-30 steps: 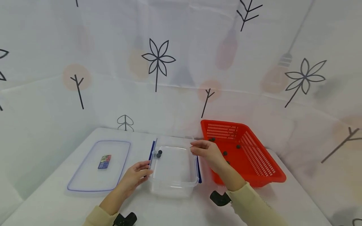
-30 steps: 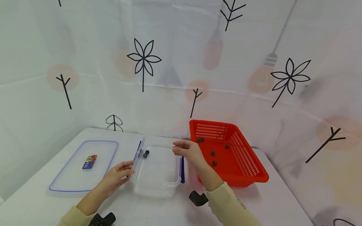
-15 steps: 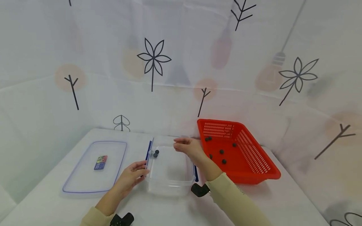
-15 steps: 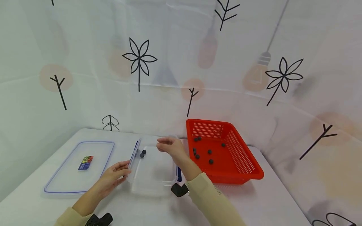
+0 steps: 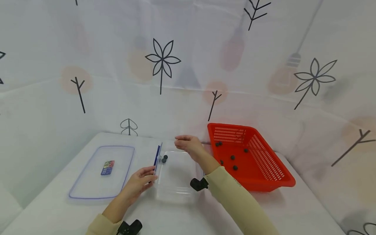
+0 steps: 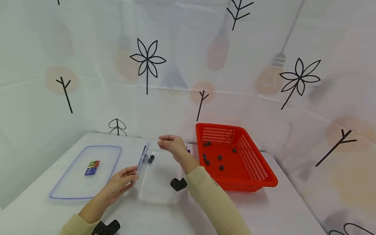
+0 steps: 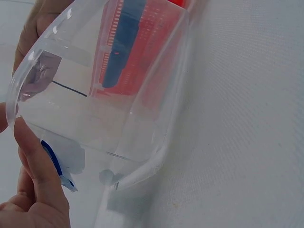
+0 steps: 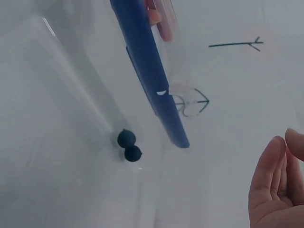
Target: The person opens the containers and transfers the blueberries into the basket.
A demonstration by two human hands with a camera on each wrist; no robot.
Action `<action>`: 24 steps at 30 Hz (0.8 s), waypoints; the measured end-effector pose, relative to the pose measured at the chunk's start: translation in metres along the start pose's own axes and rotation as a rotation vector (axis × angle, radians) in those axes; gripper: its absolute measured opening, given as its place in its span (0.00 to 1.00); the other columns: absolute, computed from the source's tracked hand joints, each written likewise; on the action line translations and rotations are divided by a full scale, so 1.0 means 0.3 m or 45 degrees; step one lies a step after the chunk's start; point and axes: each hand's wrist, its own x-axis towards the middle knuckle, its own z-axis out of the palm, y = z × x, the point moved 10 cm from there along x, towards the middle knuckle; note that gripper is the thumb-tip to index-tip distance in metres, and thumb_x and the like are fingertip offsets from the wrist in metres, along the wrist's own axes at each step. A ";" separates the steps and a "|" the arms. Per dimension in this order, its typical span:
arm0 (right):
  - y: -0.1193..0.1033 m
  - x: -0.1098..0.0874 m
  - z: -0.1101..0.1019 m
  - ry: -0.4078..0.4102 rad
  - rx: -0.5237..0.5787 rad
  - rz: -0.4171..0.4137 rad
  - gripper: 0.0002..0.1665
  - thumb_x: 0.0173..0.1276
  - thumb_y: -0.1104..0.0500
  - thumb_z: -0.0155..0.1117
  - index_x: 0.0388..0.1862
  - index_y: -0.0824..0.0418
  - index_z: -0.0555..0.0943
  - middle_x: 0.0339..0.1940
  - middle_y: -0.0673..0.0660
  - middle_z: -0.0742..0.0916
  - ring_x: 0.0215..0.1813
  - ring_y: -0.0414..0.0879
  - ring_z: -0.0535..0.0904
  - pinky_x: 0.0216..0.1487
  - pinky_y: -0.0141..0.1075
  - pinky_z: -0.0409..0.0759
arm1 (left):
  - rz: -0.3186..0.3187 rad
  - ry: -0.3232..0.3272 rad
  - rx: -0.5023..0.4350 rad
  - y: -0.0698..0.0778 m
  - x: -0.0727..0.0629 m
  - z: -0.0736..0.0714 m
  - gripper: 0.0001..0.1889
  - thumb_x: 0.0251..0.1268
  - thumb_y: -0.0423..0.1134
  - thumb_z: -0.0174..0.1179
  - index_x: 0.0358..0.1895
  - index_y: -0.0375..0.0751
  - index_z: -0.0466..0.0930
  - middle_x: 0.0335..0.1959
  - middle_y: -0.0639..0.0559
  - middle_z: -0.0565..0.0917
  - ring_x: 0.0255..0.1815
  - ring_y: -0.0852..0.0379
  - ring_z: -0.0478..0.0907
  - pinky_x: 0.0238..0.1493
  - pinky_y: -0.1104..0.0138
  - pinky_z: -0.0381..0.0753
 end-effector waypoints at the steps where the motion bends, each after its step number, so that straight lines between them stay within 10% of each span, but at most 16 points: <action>1: 0.002 0.013 0.004 0.004 -0.012 0.002 0.17 0.63 0.64 0.62 0.52 0.66 0.78 0.45 0.60 0.83 0.46 0.49 0.80 0.56 0.41 0.73 | 0.004 0.001 0.002 0.001 0.000 -0.001 0.25 0.56 0.29 0.62 0.59 0.30 0.69 0.44 0.45 0.76 0.38 0.57 0.75 0.43 0.64 0.77; 10: 0.089 0.156 0.010 0.044 -0.205 0.065 0.19 0.62 0.66 0.64 0.52 0.68 0.77 0.45 0.60 0.83 0.49 0.53 0.80 0.54 0.40 0.75 | 0.012 0.016 0.027 -0.010 0.008 -0.010 0.22 0.58 0.30 0.61 0.57 0.32 0.71 0.46 0.40 0.76 0.39 0.54 0.75 0.43 0.64 0.77; 24: 0.146 0.231 0.086 -0.255 -0.980 -0.081 0.16 0.58 0.66 0.67 0.47 0.65 0.81 0.33 0.54 0.82 0.36 0.46 0.77 0.46 0.39 0.77 | 0.012 -0.021 0.010 -0.011 0.010 -0.001 0.22 0.58 0.30 0.60 0.57 0.31 0.70 0.46 0.40 0.75 0.37 0.55 0.75 0.43 0.64 0.78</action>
